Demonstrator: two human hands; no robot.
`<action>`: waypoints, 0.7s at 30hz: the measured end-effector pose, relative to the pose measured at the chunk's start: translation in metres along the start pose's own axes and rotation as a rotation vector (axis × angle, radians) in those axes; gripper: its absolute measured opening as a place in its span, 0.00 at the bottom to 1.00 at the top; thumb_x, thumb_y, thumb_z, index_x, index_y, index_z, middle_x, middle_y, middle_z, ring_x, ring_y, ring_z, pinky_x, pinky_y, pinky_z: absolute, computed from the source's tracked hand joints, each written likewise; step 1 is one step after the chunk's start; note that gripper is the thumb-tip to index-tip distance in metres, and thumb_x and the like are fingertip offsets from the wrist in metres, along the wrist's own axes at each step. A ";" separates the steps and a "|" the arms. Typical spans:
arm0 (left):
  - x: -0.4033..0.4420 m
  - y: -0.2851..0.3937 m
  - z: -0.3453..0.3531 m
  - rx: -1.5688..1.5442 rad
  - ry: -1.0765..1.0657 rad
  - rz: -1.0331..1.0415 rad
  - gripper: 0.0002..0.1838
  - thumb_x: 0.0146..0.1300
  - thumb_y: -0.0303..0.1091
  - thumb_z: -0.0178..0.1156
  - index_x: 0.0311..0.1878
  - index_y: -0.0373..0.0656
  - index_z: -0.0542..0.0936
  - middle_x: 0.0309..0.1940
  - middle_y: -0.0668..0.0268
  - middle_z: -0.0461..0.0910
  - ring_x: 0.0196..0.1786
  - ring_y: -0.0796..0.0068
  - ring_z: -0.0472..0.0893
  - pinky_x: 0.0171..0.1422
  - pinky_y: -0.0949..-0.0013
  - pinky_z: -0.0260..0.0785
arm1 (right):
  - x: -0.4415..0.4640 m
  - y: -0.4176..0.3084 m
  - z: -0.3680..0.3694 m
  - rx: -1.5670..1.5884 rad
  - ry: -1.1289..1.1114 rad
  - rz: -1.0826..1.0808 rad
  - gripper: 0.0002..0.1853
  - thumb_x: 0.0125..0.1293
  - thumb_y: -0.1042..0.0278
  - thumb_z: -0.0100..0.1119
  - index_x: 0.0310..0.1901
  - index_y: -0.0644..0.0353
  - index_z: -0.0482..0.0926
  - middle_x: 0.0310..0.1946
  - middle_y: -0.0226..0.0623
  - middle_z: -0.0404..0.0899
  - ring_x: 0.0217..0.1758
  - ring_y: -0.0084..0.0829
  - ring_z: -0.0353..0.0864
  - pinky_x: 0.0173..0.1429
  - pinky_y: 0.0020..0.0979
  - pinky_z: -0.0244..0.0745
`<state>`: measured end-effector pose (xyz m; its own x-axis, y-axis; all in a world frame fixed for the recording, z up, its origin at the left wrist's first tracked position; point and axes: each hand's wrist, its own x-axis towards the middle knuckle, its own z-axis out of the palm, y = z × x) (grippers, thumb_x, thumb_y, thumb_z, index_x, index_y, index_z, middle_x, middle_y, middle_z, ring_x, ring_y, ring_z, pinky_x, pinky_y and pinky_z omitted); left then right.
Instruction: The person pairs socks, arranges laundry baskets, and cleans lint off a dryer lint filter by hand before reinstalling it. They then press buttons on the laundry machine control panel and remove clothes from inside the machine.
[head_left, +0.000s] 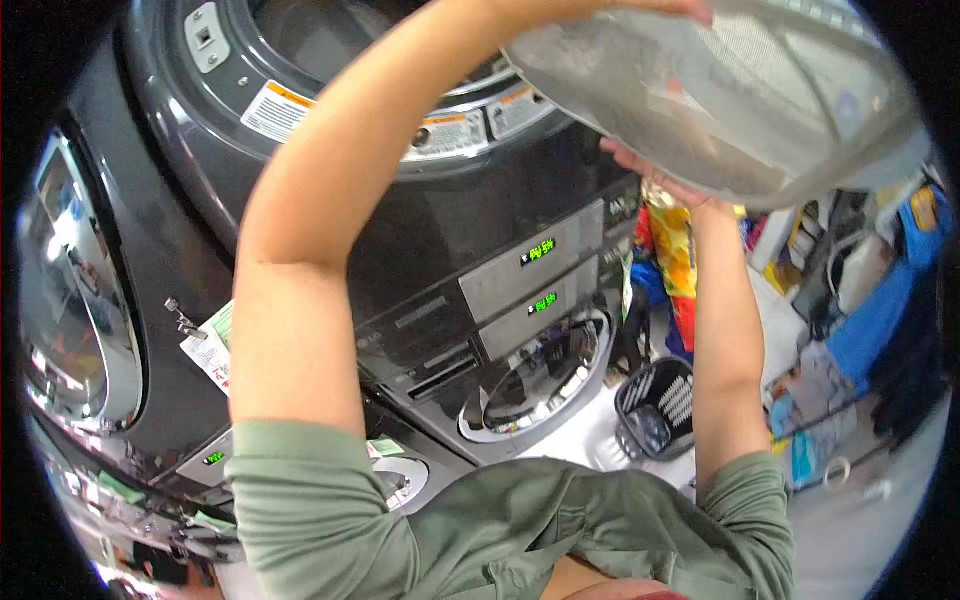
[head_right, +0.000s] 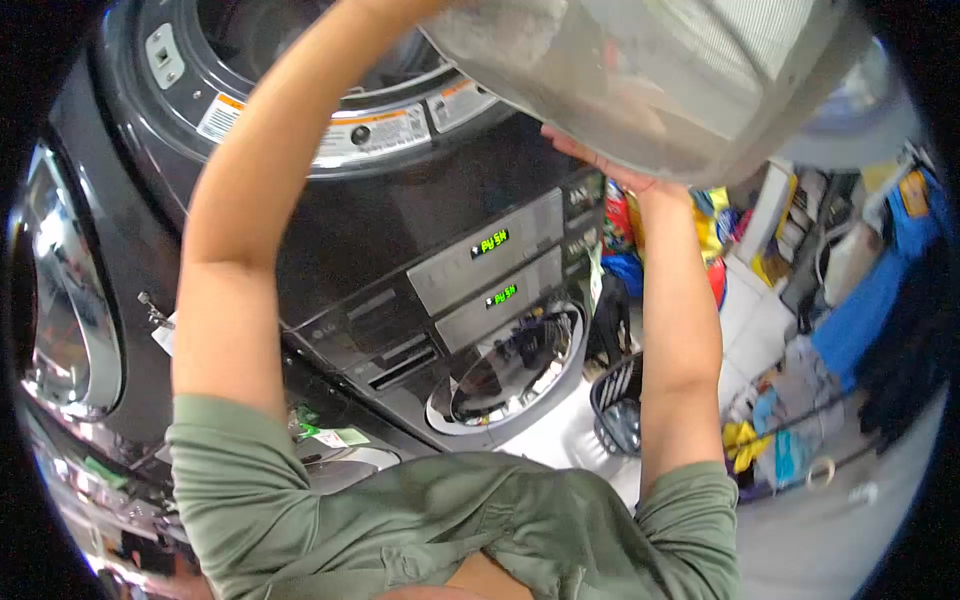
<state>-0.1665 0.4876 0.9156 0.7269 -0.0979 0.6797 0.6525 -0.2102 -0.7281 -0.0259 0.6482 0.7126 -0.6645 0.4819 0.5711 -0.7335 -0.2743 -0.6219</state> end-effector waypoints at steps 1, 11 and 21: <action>-0.011 0.018 -0.004 -0.079 0.022 0.029 0.30 0.42 0.64 0.59 0.22 0.41 0.74 0.20 0.56 0.72 0.24 0.57 0.73 0.28 0.62 0.63 | -0.024 0.003 -0.009 -0.007 -0.146 0.176 0.34 0.64 0.46 0.37 0.62 0.66 0.52 0.59 0.70 0.51 0.61 0.66 0.53 0.60 0.56 0.60; -0.242 0.245 -0.037 -1.580 0.009 -1.315 0.38 0.56 0.59 0.50 0.62 0.45 0.54 0.62 0.48 0.53 0.60 0.57 0.63 0.54 0.60 0.62 | -0.272 0.120 0.029 -0.561 1.011 -0.134 0.31 0.51 0.84 0.51 0.61 0.68 0.60 0.57 0.40 0.66 0.58 0.29 0.66 0.61 0.26 0.58; -0.363 0.370 -0.106 -2.153 -0.364 -2.252 0.38 0.55 0.61 0.51 0.61 0.48 0.54 0.50 0.43 0.67 0.41 0.50 0.78 0.37 0.60 0.76 | -0.358 0.180 0.079 -1.161 1.156 -0.185 0.27 0.51 0.82 0.54 0.56 0.66 0.65 0.54 0.42 0.68 0.58 0.32 0.66 0.58 0.28 0.61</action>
<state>-0.2115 0.3423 0.4091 0.2709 0.9321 -0.2403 -0.4819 0.3475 0.8044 0.0687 0.3603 0.4382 0.2568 0.9073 0.3330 0.0606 0.3288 -0.9425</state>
